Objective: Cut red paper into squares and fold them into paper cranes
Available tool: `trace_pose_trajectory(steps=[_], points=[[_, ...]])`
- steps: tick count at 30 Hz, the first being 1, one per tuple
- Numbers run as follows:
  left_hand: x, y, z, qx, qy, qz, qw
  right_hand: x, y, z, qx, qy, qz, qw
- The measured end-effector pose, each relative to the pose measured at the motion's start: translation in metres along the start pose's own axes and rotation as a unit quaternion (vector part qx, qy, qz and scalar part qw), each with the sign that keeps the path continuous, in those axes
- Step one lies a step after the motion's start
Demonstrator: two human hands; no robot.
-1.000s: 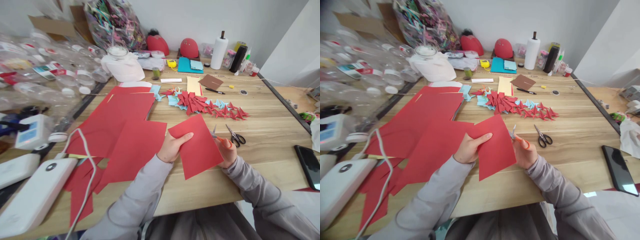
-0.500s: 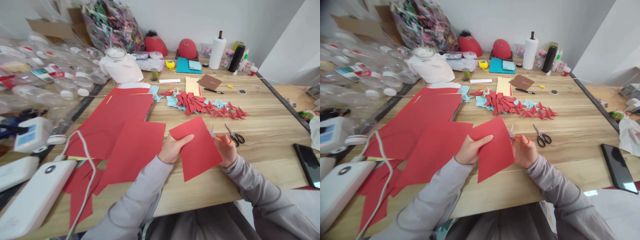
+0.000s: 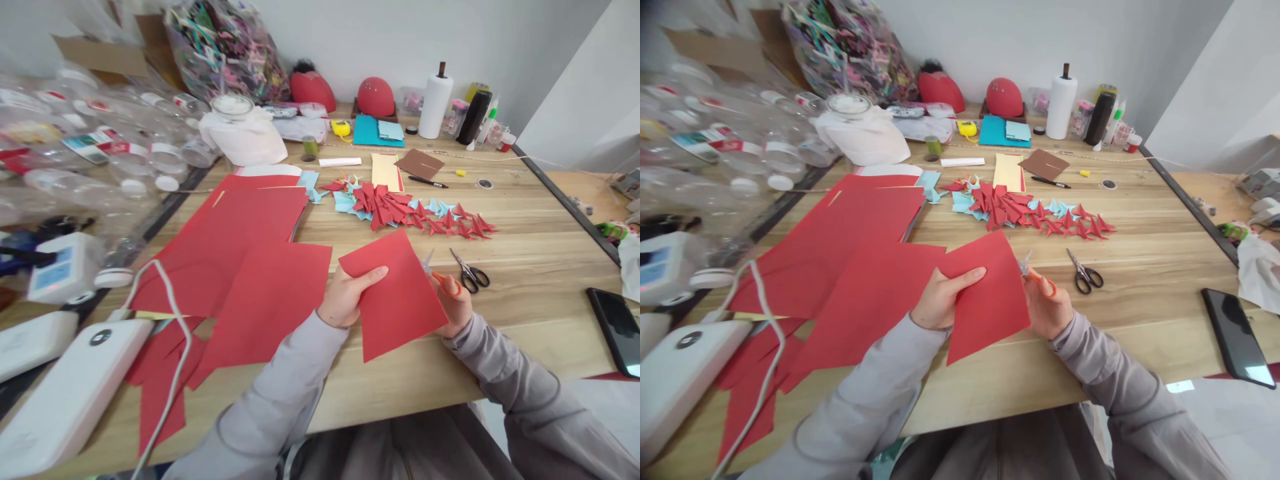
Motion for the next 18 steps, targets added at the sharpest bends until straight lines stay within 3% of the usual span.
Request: trace_pose_trajectory(steps=[9, 18], points=[[-0.001, 0.002, -0.001, 0.001, 0.021, 0.027, 0.999, -0.008, 0.002, 0.000, 0.015, 0.007, 0.021, 1.000], [-0.005, -0.006, 0.004, -0.012, -0.058, -0.006, 0.998, -0.006, -0.006, 0.000, 0.024, 0.059, 0.005, 0.998]])
Point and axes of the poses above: each hand's wrist, its own z-axis towards the middle knuckle, its own y-axis out of the palm, x = y × z, the point moved 7 cm from there along z, towards the middle knuckle, and after that the axes turned 3 degrees about z, right-handed, at the moved point
